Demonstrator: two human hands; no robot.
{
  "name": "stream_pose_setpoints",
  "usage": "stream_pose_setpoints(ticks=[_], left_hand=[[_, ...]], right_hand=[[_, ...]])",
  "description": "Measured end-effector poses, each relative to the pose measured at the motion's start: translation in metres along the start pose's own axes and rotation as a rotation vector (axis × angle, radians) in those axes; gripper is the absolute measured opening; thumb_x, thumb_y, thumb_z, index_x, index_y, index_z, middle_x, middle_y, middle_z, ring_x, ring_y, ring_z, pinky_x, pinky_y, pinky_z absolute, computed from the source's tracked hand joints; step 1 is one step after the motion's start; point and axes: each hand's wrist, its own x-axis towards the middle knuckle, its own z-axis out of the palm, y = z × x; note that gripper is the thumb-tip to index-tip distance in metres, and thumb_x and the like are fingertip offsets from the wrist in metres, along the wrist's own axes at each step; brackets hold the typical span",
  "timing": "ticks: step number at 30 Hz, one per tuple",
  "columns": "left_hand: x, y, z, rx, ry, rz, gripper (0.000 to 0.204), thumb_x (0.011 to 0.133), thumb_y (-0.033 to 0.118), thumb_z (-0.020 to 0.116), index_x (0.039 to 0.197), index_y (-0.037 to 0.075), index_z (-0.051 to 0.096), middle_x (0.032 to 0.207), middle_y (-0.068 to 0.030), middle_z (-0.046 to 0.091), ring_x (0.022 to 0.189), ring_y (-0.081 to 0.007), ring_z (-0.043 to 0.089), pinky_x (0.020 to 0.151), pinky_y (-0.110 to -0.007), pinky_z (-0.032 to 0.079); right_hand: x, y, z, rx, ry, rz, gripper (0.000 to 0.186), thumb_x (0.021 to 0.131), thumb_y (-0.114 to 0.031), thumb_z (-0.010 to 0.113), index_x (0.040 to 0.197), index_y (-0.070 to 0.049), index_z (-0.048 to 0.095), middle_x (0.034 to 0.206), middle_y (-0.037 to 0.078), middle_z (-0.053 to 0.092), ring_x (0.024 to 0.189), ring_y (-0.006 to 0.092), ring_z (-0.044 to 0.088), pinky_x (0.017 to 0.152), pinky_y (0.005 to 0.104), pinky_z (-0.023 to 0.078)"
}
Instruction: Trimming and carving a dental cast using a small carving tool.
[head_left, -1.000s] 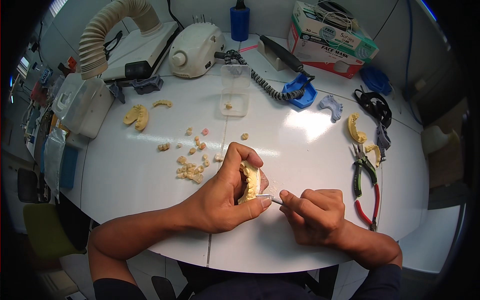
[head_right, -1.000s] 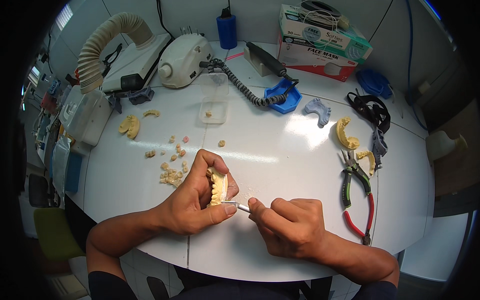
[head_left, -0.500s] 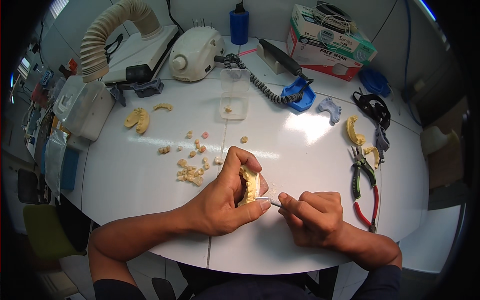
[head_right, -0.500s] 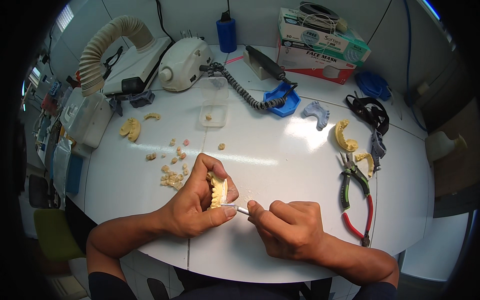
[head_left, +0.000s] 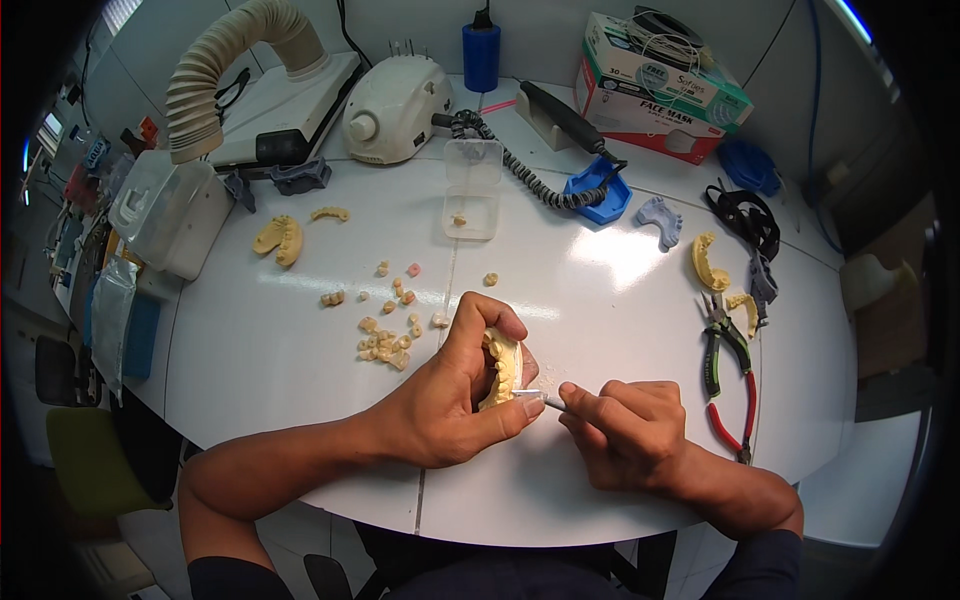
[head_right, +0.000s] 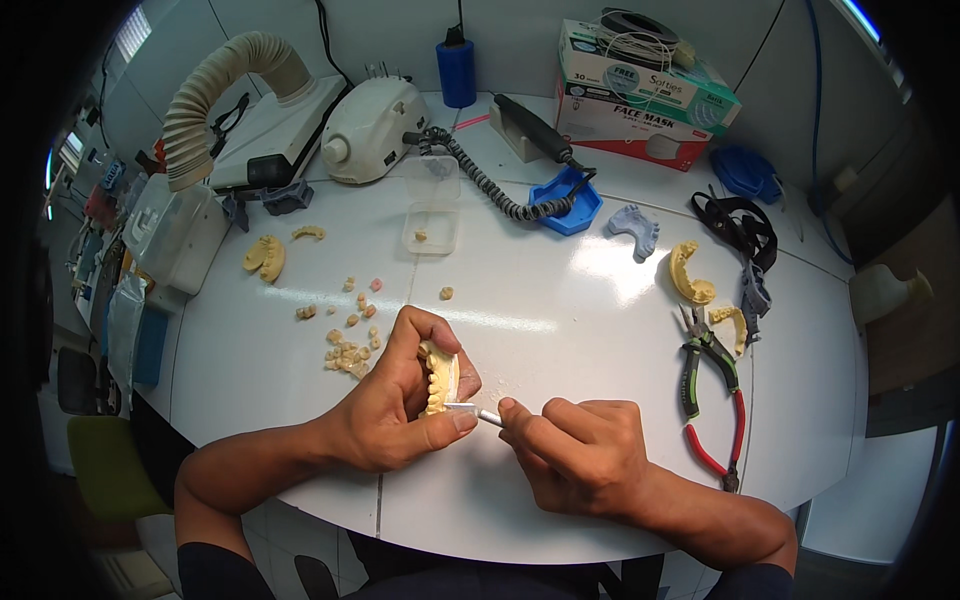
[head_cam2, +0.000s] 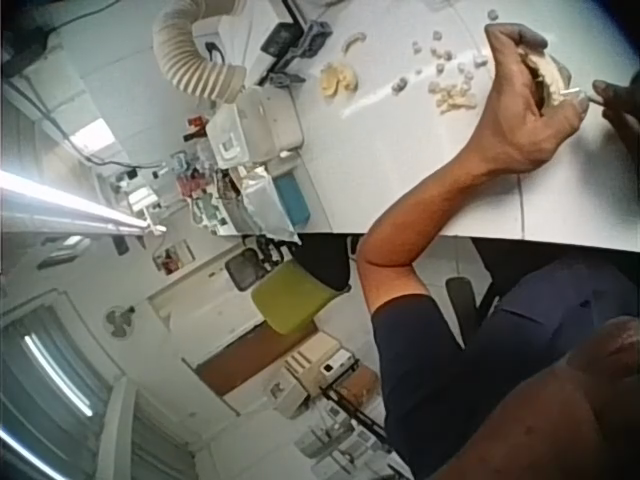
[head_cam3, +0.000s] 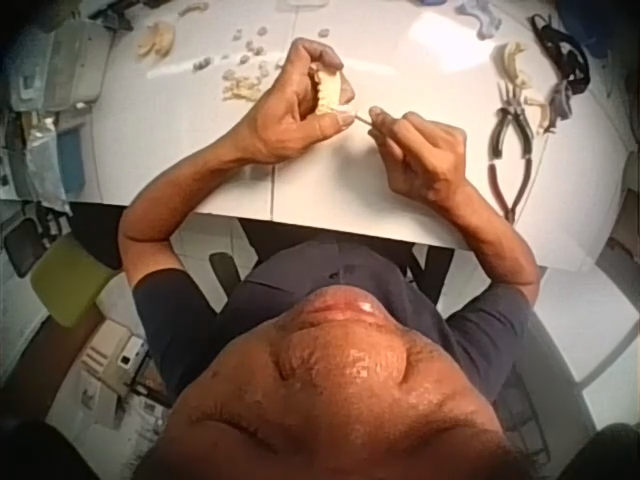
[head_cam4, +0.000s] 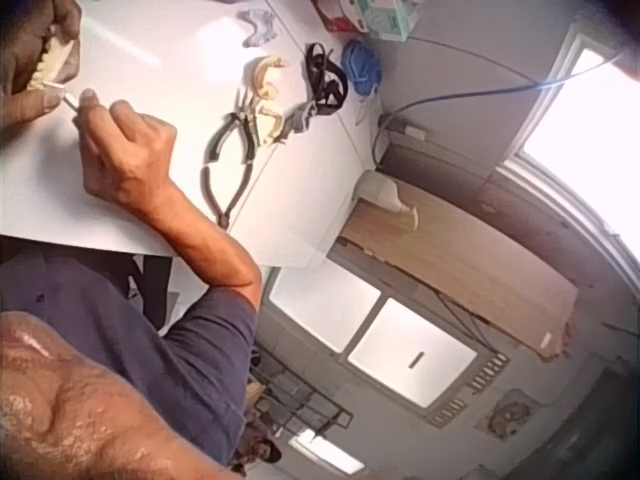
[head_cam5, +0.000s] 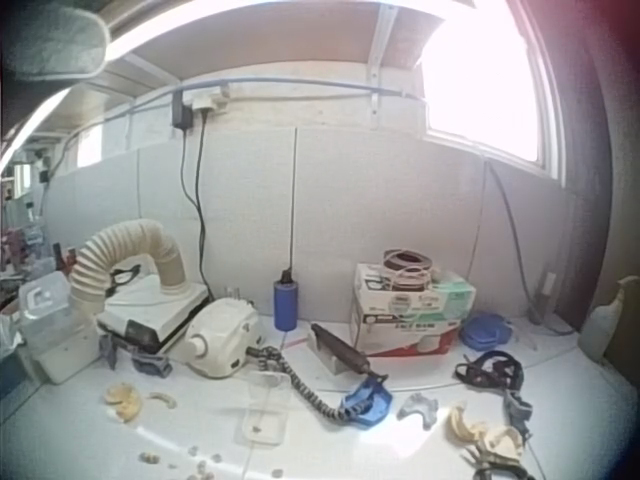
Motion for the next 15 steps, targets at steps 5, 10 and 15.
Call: stream_pose_setpoints(ticks=[5, 10, 15], left_hand=[[0.0001, 0.0019, -0.0009, 0.009, -0.008, -0.013, 0.055, 0.099, 0.002, 0.066, 0.133, 0.009, 0.023, 0.112, -0.0080, 0.046, 0.098, -0.0096, 0.049, 0.085, -0.028, 0.045], [0.0002, 0.0014, -0.0009, -0.004, -0.008, -0.011, 0.055, 0.099, 0.002, 0.066, 0.132, 0.008, 0.022, 0.113, -0.0084, 0.045, 0.098, -0.0099, 0.049, 0.085, -0.029, 0.045], [0.0001, 0.0018, -0.0011, 0.011, -0.010, -0.011, 0.055, 0.099, 0.002, 0.066, 0.132, 0.008, 0.022, 0.113, -0.0087, 0.046, 0.098, -0.0101, 0.050, 0.084, -0.029, 0.045]], right_hand=[[0.0005, -0.0013, -0.0008, 0.007, -0.008, 0.013, 0.031, 0.080, -0.004, 0.082, 0.110, -0.003, 0.076, 0.061, -0.002, 0.045, 0.040, 0.0119, 0.042, 0.038, 0.0308, 0.033], [0.0013, -0.0013, -0.0008, 0.000, -0.011, 0.016, 0.030, 0.080, -0.004, 0.083, 0.109, -0.004, 0.076, 0.060, -0.002, 0.044, 0.040, 0.0117, 0.042, 0.038, 0.0306, 0.032], [0.0010, -0.0010, -0.0010, 0.006, -0.010, 0.012, 0.030, 0.080, -0.004, 0.083, 0.109, -0.003, 0.076, 0.060, -0.002, 0.044, 0.040, 0.0115, 0.042, 0.038, 0.0306, 0.032]])
